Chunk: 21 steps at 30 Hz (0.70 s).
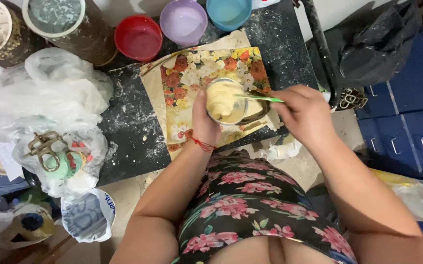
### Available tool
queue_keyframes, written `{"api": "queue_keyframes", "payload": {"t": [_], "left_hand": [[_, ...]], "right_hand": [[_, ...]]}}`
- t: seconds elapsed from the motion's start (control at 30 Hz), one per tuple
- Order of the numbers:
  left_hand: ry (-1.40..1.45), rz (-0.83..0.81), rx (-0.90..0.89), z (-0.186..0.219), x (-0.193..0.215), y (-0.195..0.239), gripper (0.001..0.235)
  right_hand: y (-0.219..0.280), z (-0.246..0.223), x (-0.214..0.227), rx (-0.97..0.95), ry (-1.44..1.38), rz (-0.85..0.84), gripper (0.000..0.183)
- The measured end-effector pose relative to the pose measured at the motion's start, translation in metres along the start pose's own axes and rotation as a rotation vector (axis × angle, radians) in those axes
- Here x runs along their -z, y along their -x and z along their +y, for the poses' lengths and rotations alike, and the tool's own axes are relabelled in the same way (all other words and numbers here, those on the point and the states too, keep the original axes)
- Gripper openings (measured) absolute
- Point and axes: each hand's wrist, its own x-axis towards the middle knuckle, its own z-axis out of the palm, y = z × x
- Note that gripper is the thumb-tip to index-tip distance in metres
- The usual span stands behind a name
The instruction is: The person scoops a yellow paste from a small container into a larger bowl using a green spatula. They then add a white powder from a purple bowl and mix the ingredients together thoroughly with the spatula.
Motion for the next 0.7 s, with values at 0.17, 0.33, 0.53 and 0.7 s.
{"api": "queue_keyframes", "payload": {"t": [0.17, 0.33, 0.53, 0.7], "left_hand": [[-0.094, -0.098, -0.066, -0.008, -0.014, 0.010, 0.057], [-0.047, 0.071, -0.160, -0.017, -0.001, -0.006, 0.056], [0.102, 0.085, -0.180, -0.016, -0.014, 0.003, 0.055], [0.174, 0.115, 0.015, -0.027, -0.013, -0.001, 0.066]], "right_hand": [[-0.018, -0.016, -0.016, 0.309, 0.601, 0.001, 0.003], [-0.026, -0.080, 0.005, -0.072, 0.268, -0.497, 0.022], [0.008, -0.063, -0.038, -0.516, -0.257, -0.431, 0.034], [0.006, -0.064, -0.022, -0.577, -0.561, -0.361, 0.035]]}}
